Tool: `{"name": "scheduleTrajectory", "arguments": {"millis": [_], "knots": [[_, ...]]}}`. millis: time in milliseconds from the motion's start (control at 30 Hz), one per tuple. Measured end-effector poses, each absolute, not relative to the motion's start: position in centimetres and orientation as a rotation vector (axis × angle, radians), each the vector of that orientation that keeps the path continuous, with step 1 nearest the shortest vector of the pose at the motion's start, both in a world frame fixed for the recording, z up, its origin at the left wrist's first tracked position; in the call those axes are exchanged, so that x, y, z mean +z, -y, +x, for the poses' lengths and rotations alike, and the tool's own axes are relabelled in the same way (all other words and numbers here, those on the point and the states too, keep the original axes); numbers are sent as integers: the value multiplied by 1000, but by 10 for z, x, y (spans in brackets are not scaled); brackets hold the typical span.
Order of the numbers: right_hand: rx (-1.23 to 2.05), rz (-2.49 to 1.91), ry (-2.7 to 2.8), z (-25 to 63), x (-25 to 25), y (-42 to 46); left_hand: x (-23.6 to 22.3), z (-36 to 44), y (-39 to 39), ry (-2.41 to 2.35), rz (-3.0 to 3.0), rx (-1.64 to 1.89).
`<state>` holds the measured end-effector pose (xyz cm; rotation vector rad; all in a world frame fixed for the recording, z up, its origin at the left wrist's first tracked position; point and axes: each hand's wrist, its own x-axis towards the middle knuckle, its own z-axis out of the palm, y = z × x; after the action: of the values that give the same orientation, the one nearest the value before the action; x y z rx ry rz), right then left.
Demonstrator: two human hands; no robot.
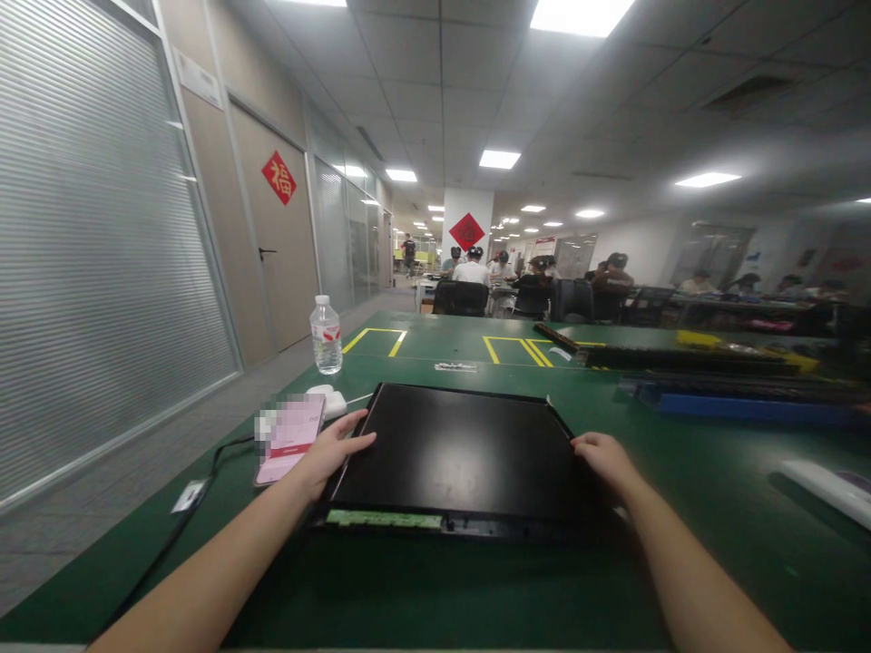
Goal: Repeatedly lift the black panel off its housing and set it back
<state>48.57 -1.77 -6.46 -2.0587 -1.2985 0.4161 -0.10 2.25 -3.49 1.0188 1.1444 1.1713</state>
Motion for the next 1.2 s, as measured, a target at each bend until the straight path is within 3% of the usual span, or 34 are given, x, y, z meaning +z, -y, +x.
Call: {"name": "scheduleTrajectory", "arguments": {"millis": [467, 1200], "knots": [[436, -2062, 1261, 484, -67, 18, -34, -3, -21, -1019, 865, 1009], [395, -1994, 1233, 485, -70, 20, -12, 8, 4, -863, 877, 1109]]}}
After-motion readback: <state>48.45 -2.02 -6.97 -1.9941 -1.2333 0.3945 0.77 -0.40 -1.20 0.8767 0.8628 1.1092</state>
